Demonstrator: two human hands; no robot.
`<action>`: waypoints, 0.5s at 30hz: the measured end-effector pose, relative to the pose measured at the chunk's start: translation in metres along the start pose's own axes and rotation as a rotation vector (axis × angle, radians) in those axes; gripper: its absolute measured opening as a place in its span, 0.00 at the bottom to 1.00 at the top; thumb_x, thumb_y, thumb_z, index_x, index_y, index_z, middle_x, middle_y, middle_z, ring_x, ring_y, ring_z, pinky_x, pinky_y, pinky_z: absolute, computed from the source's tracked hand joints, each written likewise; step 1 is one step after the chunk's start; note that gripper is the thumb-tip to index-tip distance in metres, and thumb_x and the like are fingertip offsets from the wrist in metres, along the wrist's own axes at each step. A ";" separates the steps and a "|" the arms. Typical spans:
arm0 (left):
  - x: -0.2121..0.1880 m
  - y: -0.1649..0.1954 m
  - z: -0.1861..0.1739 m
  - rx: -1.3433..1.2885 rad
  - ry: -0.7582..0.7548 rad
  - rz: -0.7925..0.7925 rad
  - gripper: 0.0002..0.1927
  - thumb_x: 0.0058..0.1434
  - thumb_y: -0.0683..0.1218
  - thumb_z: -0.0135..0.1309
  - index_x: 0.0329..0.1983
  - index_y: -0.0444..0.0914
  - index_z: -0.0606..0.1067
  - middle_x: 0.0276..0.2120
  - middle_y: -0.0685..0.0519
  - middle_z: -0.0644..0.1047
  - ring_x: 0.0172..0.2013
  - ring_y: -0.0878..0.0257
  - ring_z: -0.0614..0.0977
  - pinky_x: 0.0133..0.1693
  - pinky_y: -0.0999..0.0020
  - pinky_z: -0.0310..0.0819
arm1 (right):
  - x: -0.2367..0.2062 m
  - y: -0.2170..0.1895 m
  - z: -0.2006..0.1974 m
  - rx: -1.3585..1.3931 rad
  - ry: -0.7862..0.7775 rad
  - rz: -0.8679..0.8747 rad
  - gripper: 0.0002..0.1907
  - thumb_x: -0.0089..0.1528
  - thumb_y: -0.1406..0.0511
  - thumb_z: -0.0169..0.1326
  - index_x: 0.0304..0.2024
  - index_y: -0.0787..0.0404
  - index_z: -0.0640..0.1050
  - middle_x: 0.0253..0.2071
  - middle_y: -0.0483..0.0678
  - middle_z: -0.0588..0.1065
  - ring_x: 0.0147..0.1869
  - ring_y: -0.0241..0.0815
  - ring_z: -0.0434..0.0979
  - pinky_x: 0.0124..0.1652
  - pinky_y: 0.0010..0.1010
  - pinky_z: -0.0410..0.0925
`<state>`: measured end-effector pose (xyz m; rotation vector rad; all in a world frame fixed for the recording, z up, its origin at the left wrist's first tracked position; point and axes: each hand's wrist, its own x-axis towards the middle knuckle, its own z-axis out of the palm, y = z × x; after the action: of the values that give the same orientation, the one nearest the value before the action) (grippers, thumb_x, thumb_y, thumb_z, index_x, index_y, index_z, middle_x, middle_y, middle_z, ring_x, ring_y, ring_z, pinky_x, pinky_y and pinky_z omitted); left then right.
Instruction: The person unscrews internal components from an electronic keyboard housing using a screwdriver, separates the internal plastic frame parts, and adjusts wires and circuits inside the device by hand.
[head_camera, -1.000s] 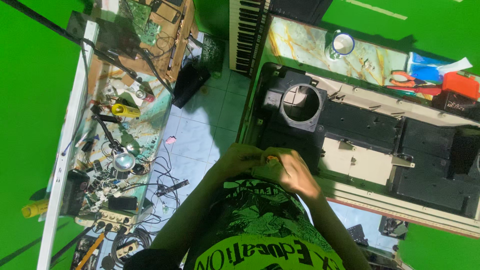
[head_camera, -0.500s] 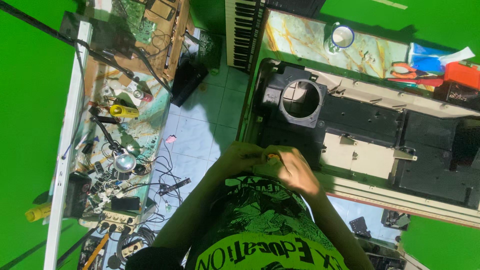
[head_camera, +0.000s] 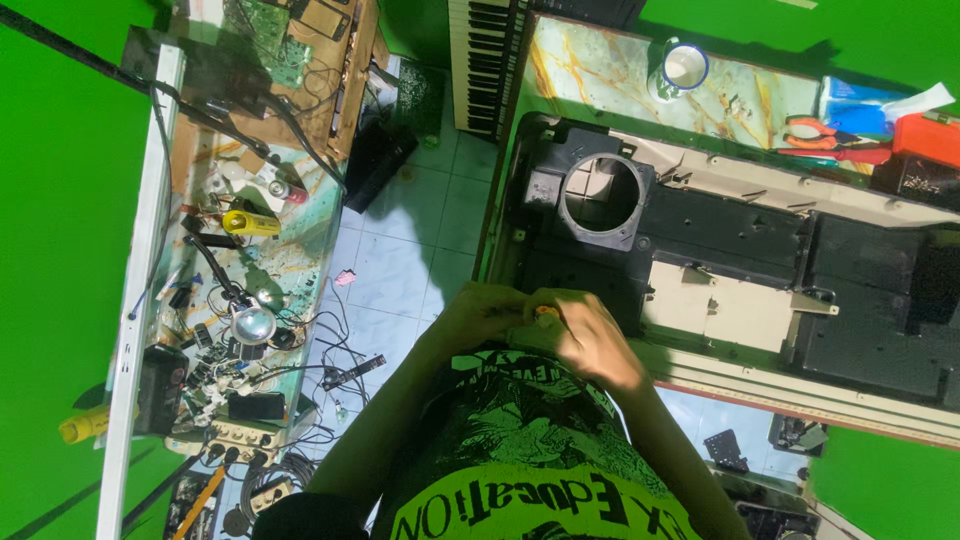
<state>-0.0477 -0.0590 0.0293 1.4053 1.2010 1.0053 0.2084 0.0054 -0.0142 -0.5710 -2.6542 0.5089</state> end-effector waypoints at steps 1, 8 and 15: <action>0.000 0.000 0.000 -0.036 0.004 0.000 0.15 0.59 0.44 0.64 0.49 0.37 0.82 0.39 0.50 0.85 0.38 0.60 0.87 0.41 0.67 0.82 | 0.000 0.000 0.000 -0.012 0.010 -0.025 0.32 0.51 0.71 0.62 0.57 0.73 0.70 0.43 0.54 0.70 0.43 0.47 0.69 0.44 0.39 0.69; 0.002 -0.002 -0.002 0.035 0.006 0.039 0.15 0.59 0.44 0.64 0.49 0.37 0.82 0.39 0.49 0.85 0.38 0.60 0.87 0.40 0.67 0.81 | -0.002 0.003 0.002 0.036 -0.008 -0.001 0.39 0.48 0.70 0.66 0.61 0.71 0.68 0.48 0.56 0.70 0.47 0.50 0.69 0.44 0.40 0.71; 0.000 -0.002 0.000 0.042 0.022 0.005 0.15 0.58 0.45 0.65 0.48 0.38 0.82 0.38 0.49 0.85 0.37 0.59 0.87 0.39 0.66 0.81 | -0.004 0.000 0.000 0.284 -0.298 0.408 0.36 0.57 0.64 0.57 0.66 0.70 0.67 0.47 0.57 0.67 0.46 0.49 0.67 0.43 0.37 0.73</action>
<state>-0.0481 -0.0592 0.0274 1.4337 1.2420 1.0067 0.2122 0.0036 -0.0156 -1.0187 -2.6629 1.1483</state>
